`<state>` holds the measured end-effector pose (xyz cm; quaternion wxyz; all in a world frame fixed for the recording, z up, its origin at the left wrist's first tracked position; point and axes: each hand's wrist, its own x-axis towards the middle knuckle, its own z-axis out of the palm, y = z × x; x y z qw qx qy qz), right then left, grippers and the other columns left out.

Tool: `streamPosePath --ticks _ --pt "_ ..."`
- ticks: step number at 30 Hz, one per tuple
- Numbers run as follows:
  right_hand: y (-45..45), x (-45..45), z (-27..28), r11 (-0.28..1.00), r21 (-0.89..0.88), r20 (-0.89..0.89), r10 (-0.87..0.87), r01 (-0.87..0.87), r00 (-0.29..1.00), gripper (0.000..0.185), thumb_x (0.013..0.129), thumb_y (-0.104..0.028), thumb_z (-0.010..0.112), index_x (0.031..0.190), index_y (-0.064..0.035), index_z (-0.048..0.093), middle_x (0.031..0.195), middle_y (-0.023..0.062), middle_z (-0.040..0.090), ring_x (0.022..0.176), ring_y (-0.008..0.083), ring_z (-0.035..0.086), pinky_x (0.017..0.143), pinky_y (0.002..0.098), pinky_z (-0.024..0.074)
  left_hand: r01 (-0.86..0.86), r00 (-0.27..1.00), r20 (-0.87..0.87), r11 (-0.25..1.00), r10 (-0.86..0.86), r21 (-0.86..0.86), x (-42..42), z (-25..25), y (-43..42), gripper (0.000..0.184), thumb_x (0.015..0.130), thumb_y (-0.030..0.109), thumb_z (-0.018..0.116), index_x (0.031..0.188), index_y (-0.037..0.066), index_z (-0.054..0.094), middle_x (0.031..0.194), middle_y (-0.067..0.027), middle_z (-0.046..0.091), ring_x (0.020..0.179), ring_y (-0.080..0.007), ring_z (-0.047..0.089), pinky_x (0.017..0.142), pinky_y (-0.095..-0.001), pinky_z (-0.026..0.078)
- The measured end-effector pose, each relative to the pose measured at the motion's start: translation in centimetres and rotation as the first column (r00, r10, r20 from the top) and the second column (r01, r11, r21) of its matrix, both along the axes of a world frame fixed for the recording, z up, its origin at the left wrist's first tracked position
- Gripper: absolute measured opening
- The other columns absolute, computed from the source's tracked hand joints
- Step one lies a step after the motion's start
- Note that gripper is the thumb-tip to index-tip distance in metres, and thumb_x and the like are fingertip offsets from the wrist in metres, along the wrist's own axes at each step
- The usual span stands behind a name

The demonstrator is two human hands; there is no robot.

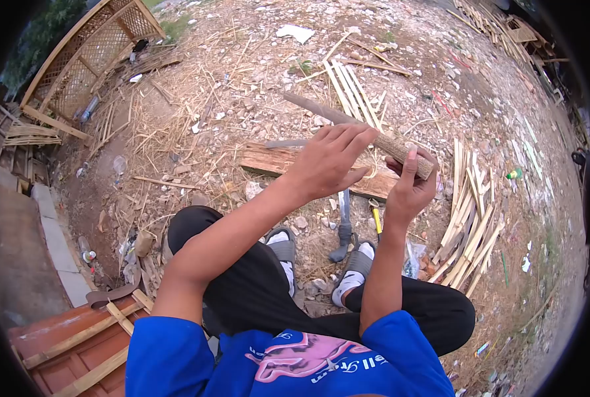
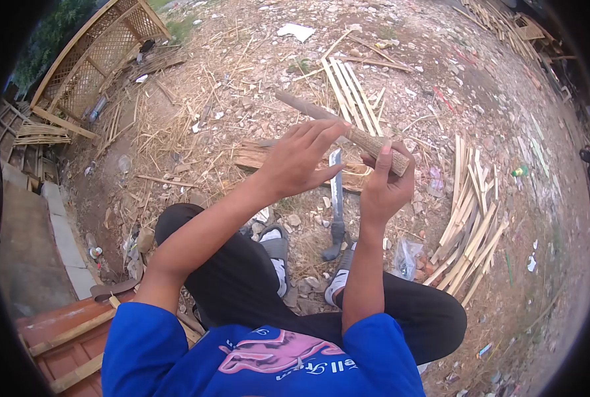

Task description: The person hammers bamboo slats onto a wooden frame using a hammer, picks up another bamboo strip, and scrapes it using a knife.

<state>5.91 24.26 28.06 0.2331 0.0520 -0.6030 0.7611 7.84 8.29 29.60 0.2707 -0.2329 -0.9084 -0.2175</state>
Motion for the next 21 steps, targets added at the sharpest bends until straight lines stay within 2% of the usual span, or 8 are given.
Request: streamPosePath --ticks 7,8,12,13,15,16,19,21 --pt "-1.5 0.9 -0.2 0.960 0.261 -0.073 0.129 -0.105 0.989 0.017 0.094 -0.012 0.061 0.103 0.0025 0.061 0.089 0.0117 0.067 0.073 0.0165 0.069 0.064 0.0284 0.0568 0.036 0.998 0.044 0.995 -0.040 0.093 -1.7 -0.3 -2.5 0.066 0.075 0.030 0.078 0.131 0.011 0.049 0.128 -0.0140 0.054 0.124 -0.0319 0.047 0.103 -0.0437 0.040" --pt "-1.2 0.6 0.0 0.937 0.320 -0.054 0.169 -0.143 0.984 0.016 0.094 -0.012 0.062 0.102 0.0018 0.062 0.088 0.0112 0.067 0.073 0.0162 0.069 0.065 0.0292 0.0565 0.036 0.994 0.102 0.999 -0.035 -0.005 -1.7 -0.2 -3.3 0.066 0.074 0.028 0.079 0.131 0.011 0.051 0.129 -0.0138 0.054 0.125 -0.0318 0.047 0.105 -0.0424 0.039" --pt "-0.1 -2.2 2.2 0.716 0.605 -0.020 0.451 -0.349 0.892 0.016 0.088 -0.009 0.067 0.102 -0.0024 0.065 0.084 0.0106 0.070 0.076 0.0183 0.070 0.067 0.0312 0.0542 0.099 0.937 0.304 0.964 -0.174 0.246 -1.5 0.7 -3.8 0.067 0.075 0.021 0.080 0.133 0.010 0.050 0.130 -0.0138 0.054 0.125 -0.0294 0.048 0.104 -0.0406 0.041" --pt "-0.2 -2.8 3.1 0.631 0.668 0.011 0.521 -0.394 0.853 0.017 0.087 -0.008 0.068 0.103 -0.0029 0.065 0.084 0.0107 0.071 0.076 0.0192 0.070 0.067 0.0309 0.0539 0.118 0.944 0.267 0.956 -0.191 0.268 -1.4 1.0 -3.7 0.065 0.075 0.019 0.078 0.133 0.009 0.049 0.128 -0.0150 0.055 0.122 -0.0305 0.051 0.103 -0.0408 0.042" --pt "-1.1 -4.5 4.2 0.578 0.677 0.018 0.605 -0.454 0.796 0.021 0.084 -0.009 0.069 0.104 -0.0037 0.065 0.085 0.0109 0.072 0.078 0.0220 0.071 0.068 0.0307 0.0538 0.154 0.955 0.197 0.939 -0.221 0.308 -1.3 1.4 -3.6 0.063 0.076 0.017 0.074 0.133 0.009 0.048 0.123 -0.0175 0.057 0.115 -0.0325 0.055 0.099 -0.0411 0.044" --pt "-1.4 -5.6 4.4 0.522 0.735 0.009 0.630 -0.433 0.776 0.023 0.084 -0.010 0.070 0.106 -0.0046 0.065 0.087 0.0101 0.072 0.079 0.0224 0.072 0.069 0.0308 0.0541 0.162 0.928 0.236 0.884 -0.287 0.438 -1.4 1.6 -3.5 0.064 0.078 0.008 0.070 0.136 0.008 0.044 0.122 -0.0182 0.058 0.116 -0.0308 0.057 0.097 -0.0398 0.047" --pt "-2.4 -7.2 5.5 0.459 0.760 0.035 0.678 -0.460 0.734 0.033 0.081 -0.015 0.074 0.109 -0.0014 0.065 0.085 0.0125 0.072 0.077 0.0200 0.071 0.069 0.0309 0.0541 0.101 0.930 0.237 0.814 -0.282 0.573 -1.4 2.6 -3.8 0.065 0.081 0.003 0.067 0.139 0.009 0.039 0.120 -0.0176 0.059 0.116 -0.0294 0.058 0.095 -0.0385 0.049" --pt "-3.7 -7.1 6.4 0.461 0.743 0.107 0.633 -0.485 0.767 0.035 0.082 -0.018 0.075 0.110 0.0002 0.065 0.088 0.0129 0.072 0.080 0.0194 0.071 0.071 0.0305 0.0543 0.136 0.932 0.189 0.781 -0.310 0.609 -2.3 2.0 -4.5 0.059 0.088 -0.001 0.056 0.141 0.010 0.036 0.118 -0.0168 0.061 0.109 -0.0255 0.061 0.091 -0.0349 0.050"
